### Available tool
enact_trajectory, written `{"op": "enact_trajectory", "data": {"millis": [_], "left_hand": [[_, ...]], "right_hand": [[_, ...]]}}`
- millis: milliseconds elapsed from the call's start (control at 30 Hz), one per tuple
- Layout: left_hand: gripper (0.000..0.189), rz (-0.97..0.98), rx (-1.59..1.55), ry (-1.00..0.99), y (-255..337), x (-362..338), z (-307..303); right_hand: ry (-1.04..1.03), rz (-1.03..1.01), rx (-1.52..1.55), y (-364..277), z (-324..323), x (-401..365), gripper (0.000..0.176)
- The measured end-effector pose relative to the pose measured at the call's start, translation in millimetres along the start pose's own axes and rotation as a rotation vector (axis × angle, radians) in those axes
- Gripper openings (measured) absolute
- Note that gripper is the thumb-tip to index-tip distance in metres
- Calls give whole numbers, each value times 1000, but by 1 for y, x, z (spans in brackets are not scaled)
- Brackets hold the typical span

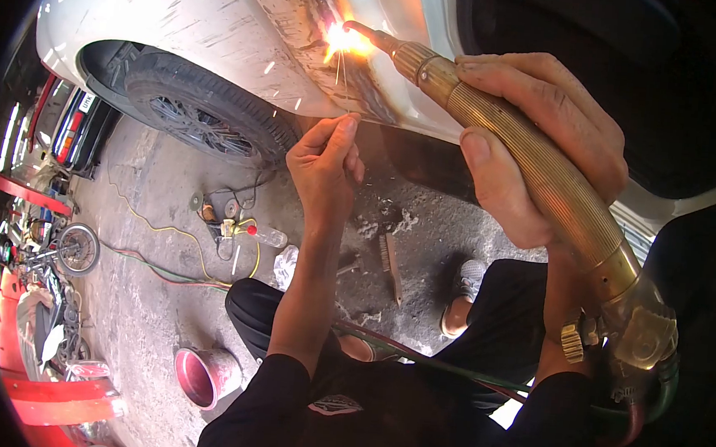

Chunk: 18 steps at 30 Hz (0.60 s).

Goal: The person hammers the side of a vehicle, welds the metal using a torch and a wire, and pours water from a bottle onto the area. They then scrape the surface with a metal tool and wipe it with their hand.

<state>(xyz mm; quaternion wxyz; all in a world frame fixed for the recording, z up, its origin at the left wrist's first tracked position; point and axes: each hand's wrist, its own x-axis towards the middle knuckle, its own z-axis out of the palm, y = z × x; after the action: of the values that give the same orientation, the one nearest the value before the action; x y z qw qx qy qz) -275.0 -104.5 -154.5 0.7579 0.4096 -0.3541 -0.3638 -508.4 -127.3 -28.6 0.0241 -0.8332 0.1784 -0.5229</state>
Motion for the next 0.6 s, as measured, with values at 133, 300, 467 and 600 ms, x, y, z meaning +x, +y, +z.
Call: {"op": "enact_trajectory", "data": {"millis": [133,300,467,600], "left_hand": [[18,-18,16,-2,-1,-1,-1],[17,-11,14,-6,0,-1,0],[17,-11,-3,-7,-1,1,-2],[16,3,5,-6,-2,1,0]], "right_hand": [[5,-35,1,3,0,0,44],[-10,-3,13,-2,-1,1,44],[-12,4,5,-1,-2,1,44],[-17,17,20,-2,-2,1,44]]}}
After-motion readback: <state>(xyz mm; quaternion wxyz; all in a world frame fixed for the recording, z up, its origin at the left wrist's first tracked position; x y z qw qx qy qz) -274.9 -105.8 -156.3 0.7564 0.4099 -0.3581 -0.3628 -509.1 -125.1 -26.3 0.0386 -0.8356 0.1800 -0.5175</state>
